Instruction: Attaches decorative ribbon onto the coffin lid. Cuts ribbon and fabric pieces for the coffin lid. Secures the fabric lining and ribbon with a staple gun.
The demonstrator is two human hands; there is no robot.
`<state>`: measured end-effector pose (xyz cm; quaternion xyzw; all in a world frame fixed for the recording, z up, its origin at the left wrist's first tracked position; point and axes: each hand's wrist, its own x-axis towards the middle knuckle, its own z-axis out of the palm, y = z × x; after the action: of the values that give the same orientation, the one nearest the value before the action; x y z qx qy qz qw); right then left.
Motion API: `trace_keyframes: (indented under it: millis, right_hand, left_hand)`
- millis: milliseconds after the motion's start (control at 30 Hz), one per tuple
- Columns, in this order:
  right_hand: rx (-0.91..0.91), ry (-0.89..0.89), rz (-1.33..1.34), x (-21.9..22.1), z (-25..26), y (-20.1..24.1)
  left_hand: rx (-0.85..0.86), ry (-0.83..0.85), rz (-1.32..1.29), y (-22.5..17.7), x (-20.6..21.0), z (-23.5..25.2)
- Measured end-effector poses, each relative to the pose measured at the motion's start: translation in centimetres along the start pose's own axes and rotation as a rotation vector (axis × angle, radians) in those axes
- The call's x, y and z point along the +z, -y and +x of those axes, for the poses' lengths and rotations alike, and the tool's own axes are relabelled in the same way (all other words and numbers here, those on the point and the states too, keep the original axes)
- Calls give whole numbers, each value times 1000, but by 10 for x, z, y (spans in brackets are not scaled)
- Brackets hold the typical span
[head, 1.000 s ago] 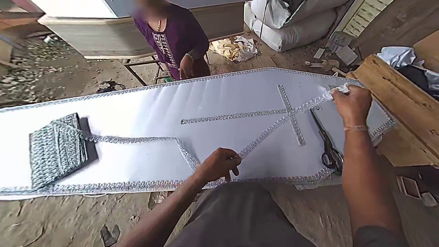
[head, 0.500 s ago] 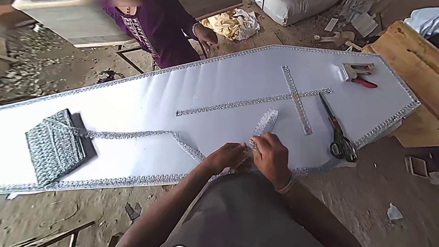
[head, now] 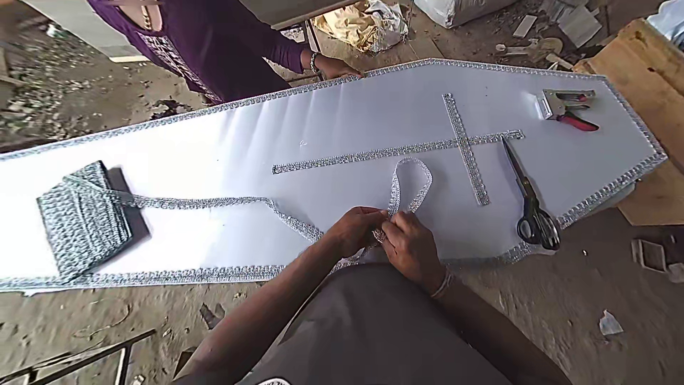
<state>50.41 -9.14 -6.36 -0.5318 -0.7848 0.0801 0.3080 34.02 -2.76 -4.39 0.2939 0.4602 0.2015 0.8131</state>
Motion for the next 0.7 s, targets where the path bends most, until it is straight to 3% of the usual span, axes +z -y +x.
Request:
trace_keyframes:
  millis: [167, 233, 333, 400, 500, 633, 700]
  right_hand:
    - [-16, 161, 306, -23, 5, -12]
    - [111, 54, 381, -39, 11, -24]
    - [432, -97, 161, -56, 30, -58]
    - [621, 89, 65, -64, 44, -82]
    - [666, 356, 79, -62, 66, -99]
    - [629, 505, -65, -47, 91, -98]
    - [613, 468, -102, -42, 95, -102]
  left_hand:
    - [9, 22, 9, -1, -9, -4]
    - [14, 53, 49, -3, -15, -9]
    - [13, 79, 144, -6, -22, -13]
    - [13, 68, 213, -7, -23, -15]
    - [8, 81, 283, -10, -22, -15]
    - [-3, 105, 314, -8, -21, -13]
    - [-11, 108, 322, -8, -20, -14]
